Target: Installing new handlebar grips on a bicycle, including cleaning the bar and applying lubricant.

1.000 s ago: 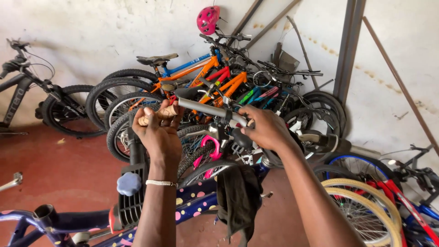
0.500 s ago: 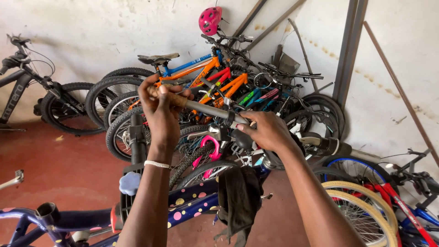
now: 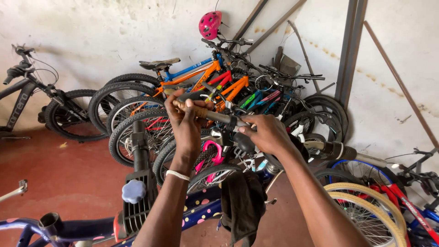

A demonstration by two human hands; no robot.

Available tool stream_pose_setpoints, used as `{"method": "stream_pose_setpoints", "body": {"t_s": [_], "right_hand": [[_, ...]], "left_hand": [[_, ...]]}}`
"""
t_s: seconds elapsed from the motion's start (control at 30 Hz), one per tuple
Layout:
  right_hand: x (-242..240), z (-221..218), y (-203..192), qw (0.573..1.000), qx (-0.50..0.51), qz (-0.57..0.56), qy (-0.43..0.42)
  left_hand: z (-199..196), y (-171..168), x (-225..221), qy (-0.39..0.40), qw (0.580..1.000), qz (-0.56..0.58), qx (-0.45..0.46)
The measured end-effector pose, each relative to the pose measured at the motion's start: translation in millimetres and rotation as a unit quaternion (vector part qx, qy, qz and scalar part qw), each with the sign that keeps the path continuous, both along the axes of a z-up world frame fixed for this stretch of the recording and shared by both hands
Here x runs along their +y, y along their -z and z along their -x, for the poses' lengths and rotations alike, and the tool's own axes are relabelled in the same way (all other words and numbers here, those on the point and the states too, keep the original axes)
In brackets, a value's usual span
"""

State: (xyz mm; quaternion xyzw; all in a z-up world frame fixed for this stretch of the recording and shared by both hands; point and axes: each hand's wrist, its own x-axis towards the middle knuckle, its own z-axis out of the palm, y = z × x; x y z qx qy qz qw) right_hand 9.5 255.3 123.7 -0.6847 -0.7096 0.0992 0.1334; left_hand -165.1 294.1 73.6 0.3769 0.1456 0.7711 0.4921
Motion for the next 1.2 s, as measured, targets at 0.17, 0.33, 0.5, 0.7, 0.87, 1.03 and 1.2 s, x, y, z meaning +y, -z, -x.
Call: {"method": "stream_pose_setpoints", "body": {"t_s": [0.17,0.33,0.5,0.7,0.87,1.03,1.2], "right_hand": [[-0.7,2.2,0.6,0.999,0.028,-0.016,-0.018],[0.1,-2.5,-2.1,1.0,0.017,-0.011,-0.002],[-3.4,2.3,-4.8,1.0,0.021,-0.011,-0.016],[-1.3,-1.2,1.5,1.0,0.001,-0.016,-0.011],[5.0,-3.8,3.7,1.0,-0.011,-0.012,-0.013],[-2.7,-0.1,-4.3,1.0,0.01,-0.015,-0.025],[-9.4,1.9,-7.8,0.997,0.041,-0.021,-0.056]], "left_hand": [[-13.4,-2.1,-7.6,-0.021,0.999,0.022,0.043],[11.4,-8.6,6.4,0.054,0.997,0.062,-0.014],[53.3,-50.3,21.2,0.062,0.967,0.18,0.168],[51.7,-48.8,56.4,0.254,0.903,0.166,0.304],[53.3,-62.6,58.6,0.405,0.835,0.222,0.298],[46.4,-62.2,54.4,0.427,0.826,0.237,0.282],[38.1,-64.9,55.4,0.421,0.809,0.242,0.331]]}}
